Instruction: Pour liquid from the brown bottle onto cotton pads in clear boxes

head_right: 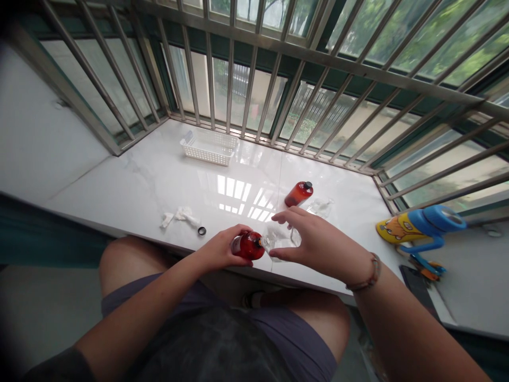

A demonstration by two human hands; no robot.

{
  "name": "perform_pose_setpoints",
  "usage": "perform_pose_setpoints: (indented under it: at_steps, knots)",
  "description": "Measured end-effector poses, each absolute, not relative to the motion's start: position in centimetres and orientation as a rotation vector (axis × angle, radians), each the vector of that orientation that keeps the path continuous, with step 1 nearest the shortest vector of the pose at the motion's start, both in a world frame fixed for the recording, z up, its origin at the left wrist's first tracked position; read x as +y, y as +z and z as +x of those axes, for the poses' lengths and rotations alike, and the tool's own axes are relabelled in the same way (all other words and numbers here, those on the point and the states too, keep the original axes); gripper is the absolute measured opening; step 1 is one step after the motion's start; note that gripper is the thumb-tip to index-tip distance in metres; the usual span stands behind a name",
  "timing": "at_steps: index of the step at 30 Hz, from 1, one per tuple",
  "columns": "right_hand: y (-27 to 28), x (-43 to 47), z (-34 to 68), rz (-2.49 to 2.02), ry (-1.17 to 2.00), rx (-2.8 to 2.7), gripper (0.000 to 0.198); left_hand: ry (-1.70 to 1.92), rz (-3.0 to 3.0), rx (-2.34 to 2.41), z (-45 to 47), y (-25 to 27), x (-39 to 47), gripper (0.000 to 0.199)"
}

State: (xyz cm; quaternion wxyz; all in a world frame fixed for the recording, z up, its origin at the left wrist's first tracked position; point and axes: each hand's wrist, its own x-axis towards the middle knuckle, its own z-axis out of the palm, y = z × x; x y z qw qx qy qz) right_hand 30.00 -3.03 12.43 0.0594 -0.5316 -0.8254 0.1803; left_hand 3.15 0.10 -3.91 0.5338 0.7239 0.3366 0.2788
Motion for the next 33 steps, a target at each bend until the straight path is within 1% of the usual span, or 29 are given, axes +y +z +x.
perform_pose_setpoints:
  at_steps: [13,26,33]
  knots:
    - [12.1,-2.8,30.3,-1.632,0.582,-2.474,0.068,0.662,1.738,0.815,3.3,-3.9,0.1,0.08]
    - [9.4,-3.7,31.9,-1.662,0.85,-2.225,0.066,0.677,1.741,0.826,3.2,-4.1,0.0,0.081]
    - [7.4,-4.1,33.4,-1.659,0.961,-2.049,0.054,0.704,1.762,0.823,3.4,-4.4,-0.2,0.079]
